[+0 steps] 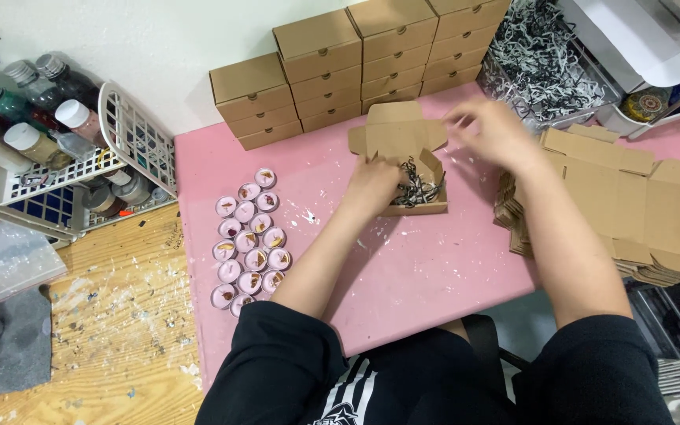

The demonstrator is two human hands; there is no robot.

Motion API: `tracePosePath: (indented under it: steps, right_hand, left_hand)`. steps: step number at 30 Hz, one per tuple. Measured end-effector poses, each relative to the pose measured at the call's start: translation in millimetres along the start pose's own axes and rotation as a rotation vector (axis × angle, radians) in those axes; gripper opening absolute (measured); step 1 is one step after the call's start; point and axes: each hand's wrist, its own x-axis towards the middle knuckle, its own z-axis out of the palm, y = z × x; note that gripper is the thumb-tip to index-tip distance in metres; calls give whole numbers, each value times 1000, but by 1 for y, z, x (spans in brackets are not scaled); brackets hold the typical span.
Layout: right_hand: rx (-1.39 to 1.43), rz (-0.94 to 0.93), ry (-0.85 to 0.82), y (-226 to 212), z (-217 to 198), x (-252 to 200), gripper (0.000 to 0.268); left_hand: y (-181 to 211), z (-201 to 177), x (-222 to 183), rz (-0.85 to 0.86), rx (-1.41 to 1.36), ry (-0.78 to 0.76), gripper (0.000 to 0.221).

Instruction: Packing small tin candles into cardboard gift boxes with decorative paper shred and plastic bags.

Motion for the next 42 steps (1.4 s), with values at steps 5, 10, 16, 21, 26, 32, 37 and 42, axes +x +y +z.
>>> tracePosePath:
  steps: [5, 10, 16, 21, 26, 32, 37, 42]
  right_hand:
    - [-219, 152, 319, 103, -44, 12, 23]
    - [-586, 524, 85, 190, -56, 36, 15]
    - [-313, 580, 52, 270, -25, 53, 35]
    - [-686, 473, 206, 199, -30, 50, 50]
    - [-736, 438, 205, 145, -42, 40, 45]
    - [-490, 573, -225, 255, -16, 49, 31]
    - [-637, 556, -271, 334, 17, 56, 31]
    - [-480, 643, -225, 235, -24, 46, 41]
  left_hand:
    - [6, -1, 1, 181, -164, 256, 21]
    - [-3, 21, 5, 114, -156, 95, 25]
    - [4, 4, 2, 14, -357, -31, 22]
    - [6, -6, -3, 55, -310, -39, 26]
    - [10, -13, -4, 68, -319, -39, 31]
    - [12, -18, -6, 31, -288, -99, 32]
    - [11, -16, -7, 64, -309, -42, 34]
    - [12, -23, -8, 38, -288, -85, 26]
